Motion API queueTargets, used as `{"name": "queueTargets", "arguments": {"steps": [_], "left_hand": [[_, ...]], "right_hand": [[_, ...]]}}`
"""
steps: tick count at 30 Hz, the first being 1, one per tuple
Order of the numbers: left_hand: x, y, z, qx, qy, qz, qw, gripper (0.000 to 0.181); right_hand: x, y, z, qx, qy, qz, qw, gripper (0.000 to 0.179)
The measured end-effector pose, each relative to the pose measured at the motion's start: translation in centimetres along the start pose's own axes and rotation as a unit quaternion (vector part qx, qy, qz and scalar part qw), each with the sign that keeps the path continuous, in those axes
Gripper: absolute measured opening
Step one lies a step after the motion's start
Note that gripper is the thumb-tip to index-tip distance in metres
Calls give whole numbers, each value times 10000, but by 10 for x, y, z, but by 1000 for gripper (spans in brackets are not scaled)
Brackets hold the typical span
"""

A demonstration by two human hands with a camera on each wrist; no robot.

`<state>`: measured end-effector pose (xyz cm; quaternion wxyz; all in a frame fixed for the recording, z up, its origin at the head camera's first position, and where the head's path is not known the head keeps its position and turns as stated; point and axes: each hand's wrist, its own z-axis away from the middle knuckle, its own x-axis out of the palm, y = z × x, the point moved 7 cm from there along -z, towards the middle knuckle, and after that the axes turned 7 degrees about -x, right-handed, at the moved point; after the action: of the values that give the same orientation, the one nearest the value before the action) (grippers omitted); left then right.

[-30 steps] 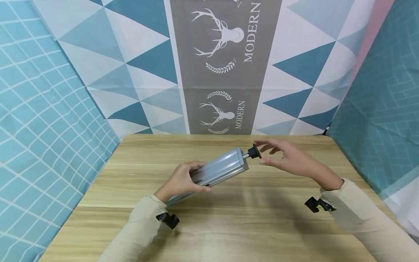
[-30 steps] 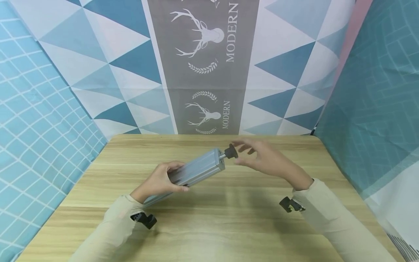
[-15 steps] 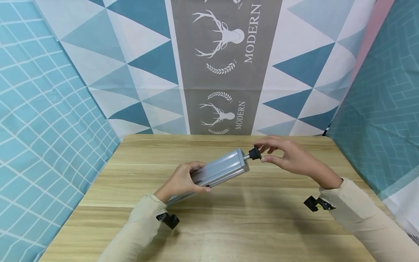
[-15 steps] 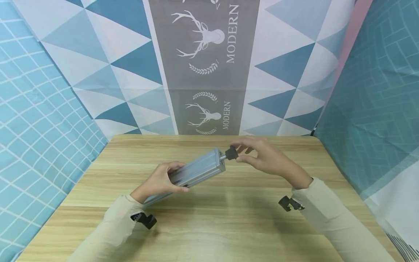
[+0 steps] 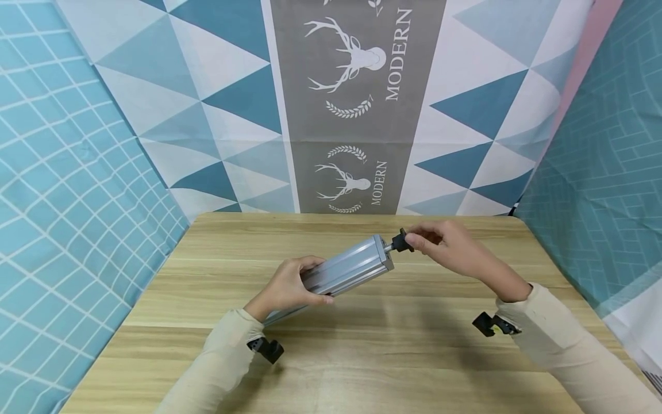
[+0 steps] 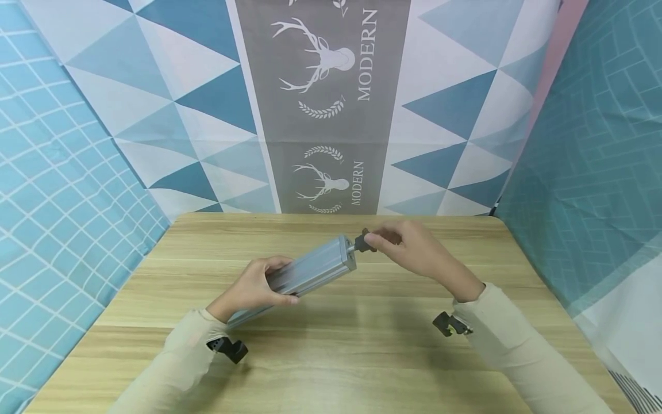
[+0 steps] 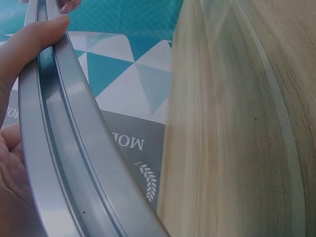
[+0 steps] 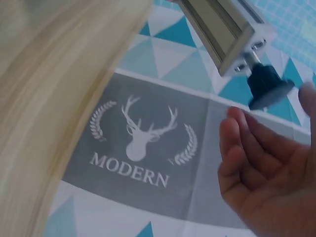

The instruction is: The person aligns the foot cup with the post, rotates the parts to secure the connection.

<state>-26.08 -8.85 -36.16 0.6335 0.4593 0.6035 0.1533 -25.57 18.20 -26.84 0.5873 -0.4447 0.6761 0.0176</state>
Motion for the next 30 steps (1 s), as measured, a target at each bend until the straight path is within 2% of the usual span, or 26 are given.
{"name": "queueTargets", "arguments": {"steps": [5,8,10,12,16,18,20,23,25,27,30], "left_hand": [[0,-3,0,-23,9,9,10000,71],[0,-2,0,8,-20,32,10000,70],[0,-2,0,39,-35,42,10000,70],[0,-1,-1,61,-35,31,10000,70],[1,0,-2,72,-41,5,10000,67],[2,1,-2,89,-63,-29,9999,67],[3,0,-1,85,-86,-55,9999,68],[3,0,-1,69,-103,-56,9999,68],[3,0,-1,44,-99,-30,9999,68],[2,0,-1,32,-79,-23,10000,68],[0,-1,-1,1,-41,-40,10000,70]], "right_hand": [[1,-4,1,-690,-335,-48,9970,60],[0,-8,2,-1146,-298,-92,9929,62],[-1,-10,2,-1259,-198,-60,9918,59],[-2,-9,2,-1136,-113,27,9935,49],[2,0,0,-328,-37,76,9994,27],[3,3,0,23,52,168,9998,28],[4,4,0,205,124,303,9993,35],[4,5,-1,307,79,389,9987,39],[3,4,-1,303,-33,194,9993,34],[1,3,0,180,-150,-14,9997,32],[-1,0,0,-210,-287,-287,9990,51]]}}
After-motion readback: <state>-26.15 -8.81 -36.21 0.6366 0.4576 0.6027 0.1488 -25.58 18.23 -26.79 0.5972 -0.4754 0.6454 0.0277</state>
